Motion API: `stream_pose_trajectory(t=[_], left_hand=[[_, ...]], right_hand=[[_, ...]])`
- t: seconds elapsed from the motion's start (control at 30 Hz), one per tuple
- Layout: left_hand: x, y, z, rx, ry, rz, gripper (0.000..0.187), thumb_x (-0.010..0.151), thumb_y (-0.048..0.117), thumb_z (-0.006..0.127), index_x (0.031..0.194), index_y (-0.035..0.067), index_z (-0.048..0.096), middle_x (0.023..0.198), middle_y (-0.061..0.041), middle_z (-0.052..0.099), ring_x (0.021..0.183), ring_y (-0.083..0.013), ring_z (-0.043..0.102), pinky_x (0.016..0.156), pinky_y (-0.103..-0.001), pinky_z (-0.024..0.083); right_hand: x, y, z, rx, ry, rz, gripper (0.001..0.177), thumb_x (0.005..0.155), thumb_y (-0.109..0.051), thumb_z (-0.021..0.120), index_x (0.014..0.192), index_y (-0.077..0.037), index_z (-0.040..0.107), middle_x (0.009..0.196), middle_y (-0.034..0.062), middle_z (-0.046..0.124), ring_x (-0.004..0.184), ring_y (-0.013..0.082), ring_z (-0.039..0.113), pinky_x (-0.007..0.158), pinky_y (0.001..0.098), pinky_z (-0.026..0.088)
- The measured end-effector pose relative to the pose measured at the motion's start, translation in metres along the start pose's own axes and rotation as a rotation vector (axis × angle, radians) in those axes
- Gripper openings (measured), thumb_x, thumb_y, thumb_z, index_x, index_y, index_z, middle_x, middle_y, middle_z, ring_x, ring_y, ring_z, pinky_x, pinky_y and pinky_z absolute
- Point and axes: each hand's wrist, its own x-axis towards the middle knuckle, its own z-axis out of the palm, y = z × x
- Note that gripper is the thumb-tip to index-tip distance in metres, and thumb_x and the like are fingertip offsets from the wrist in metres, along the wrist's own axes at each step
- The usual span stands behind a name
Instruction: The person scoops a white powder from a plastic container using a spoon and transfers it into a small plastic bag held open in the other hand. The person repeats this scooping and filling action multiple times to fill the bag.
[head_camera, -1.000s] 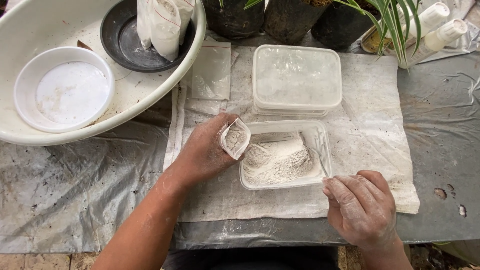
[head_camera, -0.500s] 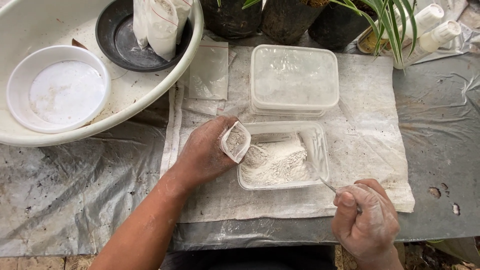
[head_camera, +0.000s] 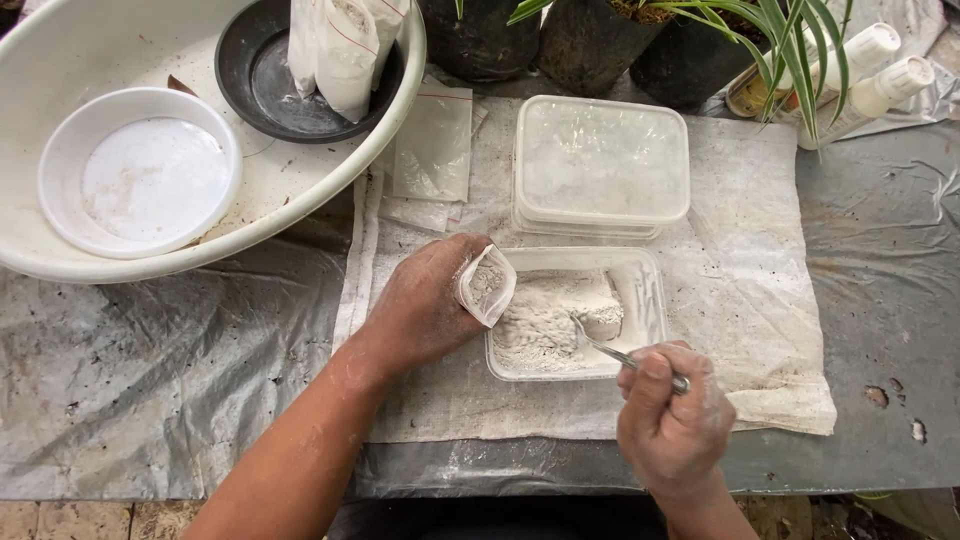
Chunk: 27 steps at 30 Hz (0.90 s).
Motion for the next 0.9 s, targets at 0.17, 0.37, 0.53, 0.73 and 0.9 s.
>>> stream_pose_trajectory(t=[0.17, 0.37, 0.53, 0.73, 0.9], left_hand=[[0.001, 0.006, -0.004, -0.036, 0.001, -0.012, 0.049, 0.08, 0.022, 0.082, 0.121, 0.007, 0.06, 0.105, -0.009, 0.07, 0.096, -0.0311, 0.067, 0.084, -0.041, 0.05], [0.006, 0.023, -0.018, -0.223, 0.015, -0.081, 0.042, 0.081, 0.025, 0.083, 0.114, 0.007, 0.062, 0.104, -0.006, 0.07, 0.092, -0.0202, 0.067, 0.082, -0.032, 0.051], [0.008, 0.023, -0.01, -0.231, 0.079, -0.169, 0.032, 0.079, 0.022, 0.081, 0.104, 0.012, 0.064, 0.095, -0.001, 0.067, 0.084, -0.0155, 0.064, 0.078, -0.029, 0.049], [0.007, 0.025, -0.007, -0.291, 0.165, -0.306, 0.038, 0.079, 0.021, 0.08, 0.113, 0.014, 0.064, 0.106, 0.001, 0.074, 0.096, -0.0122, 0.07, 0.088, -0.027, 0.052], [0.009, 0.039, -0.022, -0.401, -0.008, -0.395, 0.06, 0.074, 0.022, 0.086, 0.123, 0.012, 0.054, 0.105, -0.006, 0.066, 0.087, -0.0158, 0.071, 0.077, -0.024, 0.06]], right_hand=[[0.011, 0.002, 0.002, 0.128, -0.067, -0.146, 0.015, 0.106, -0.016, 0.049, 0.103, -0.003, 0.056, 0.079, 0.0052, 0.068, 0.065, 0.0127, 0.065, 0.058, 0.024, 0.055], [0.015, -0.01, -0.015, 0.174, 0.011, -0.331, 0.017, 0.104, -0.012, 0.048, 0.096, 0.001, 0.057, 0.074, 0.0113, 0.071, 0.071, 0.0199, 0.072, 0.075, 0.0369, 0.057], [0.014, -0.007, -0.003, 0.239, -0.061, -0.233, 0.015, 0.104, -0.013, 0.049, 0.101, -0.001, 0.059, 0.078, 0.0071, 0.07, 0.073, 0.0168, 0.065, 0.059, 0.0231, 0.057], [0.009, 0.025, -0.008, -0.19, -0.043, -0.045, 0.03, 0.109, -0.032, 0.046, 0.099, -0.008, 0.061, 0.076, 0.0044, 0.067, 0.046, 0.0094, 0.049, 0.033, 0.0262, 0.037], [0.05, -0.001, -0.021, -0.146, -0.102, 0.835, 0.02, 0.1, -0.033, 0.073, 0.105, -0.014, 0.073, 0.087, 0.0005, 0.07, 0.081, 0.0137, 0.063, 0.073, 0.0301, 0.051]])
